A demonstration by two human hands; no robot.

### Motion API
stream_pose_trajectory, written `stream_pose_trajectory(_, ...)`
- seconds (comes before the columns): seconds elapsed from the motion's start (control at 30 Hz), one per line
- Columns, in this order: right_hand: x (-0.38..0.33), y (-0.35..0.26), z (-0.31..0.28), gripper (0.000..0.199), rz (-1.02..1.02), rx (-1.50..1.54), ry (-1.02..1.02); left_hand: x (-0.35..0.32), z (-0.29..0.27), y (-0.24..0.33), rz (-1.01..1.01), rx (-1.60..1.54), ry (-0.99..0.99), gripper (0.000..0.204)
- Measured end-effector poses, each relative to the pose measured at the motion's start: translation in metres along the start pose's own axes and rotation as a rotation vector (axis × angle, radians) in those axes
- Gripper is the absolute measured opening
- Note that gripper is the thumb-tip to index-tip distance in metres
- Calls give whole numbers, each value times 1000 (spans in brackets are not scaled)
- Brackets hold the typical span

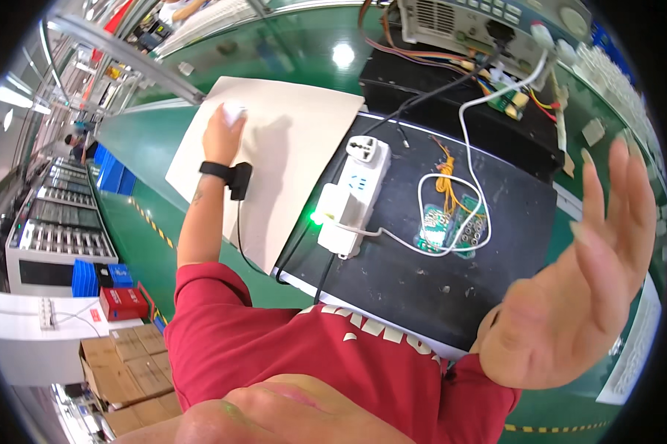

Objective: The person tests power adapters by picking them from a conveyor belt, plugging them into a power strip, and touching a probe to each one. After testing, they unplug the adapter and place it on a board before repeating the process.

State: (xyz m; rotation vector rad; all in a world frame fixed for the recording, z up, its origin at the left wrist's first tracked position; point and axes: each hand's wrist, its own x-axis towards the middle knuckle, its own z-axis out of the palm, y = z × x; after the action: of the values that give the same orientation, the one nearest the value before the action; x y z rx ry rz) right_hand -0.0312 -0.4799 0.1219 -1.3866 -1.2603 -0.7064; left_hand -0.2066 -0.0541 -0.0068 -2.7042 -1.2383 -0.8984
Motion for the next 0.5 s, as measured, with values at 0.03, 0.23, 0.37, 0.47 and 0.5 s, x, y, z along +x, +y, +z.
stream_pose_trajectory(0.03, 0, 0, 0, 38, 12, -4, 6, -2, -7, -26, -170, -53, -9, 58)
stream_pose_trajectory(0.23, -2, 8, 1, 36, 38, 13, -29, -60, -68, -143, -486, -144, -413, 59)
stream_pose_trajectory(0.37, -3, 9, 4, 34, 28, 18, -45, -85, -86, -147, -800, -300, -381, 60)
stream_pose_trajectory(0.47, -1, 9, 3, 33, 0, 27, -60, -84, -89, -130, -872, -646, -308, 57)
stream_pose_trajectory(0.5, -1, 9, 2, 33, -10, 30, -59, -82, -89, -123, -1095, -823, -332, 49)
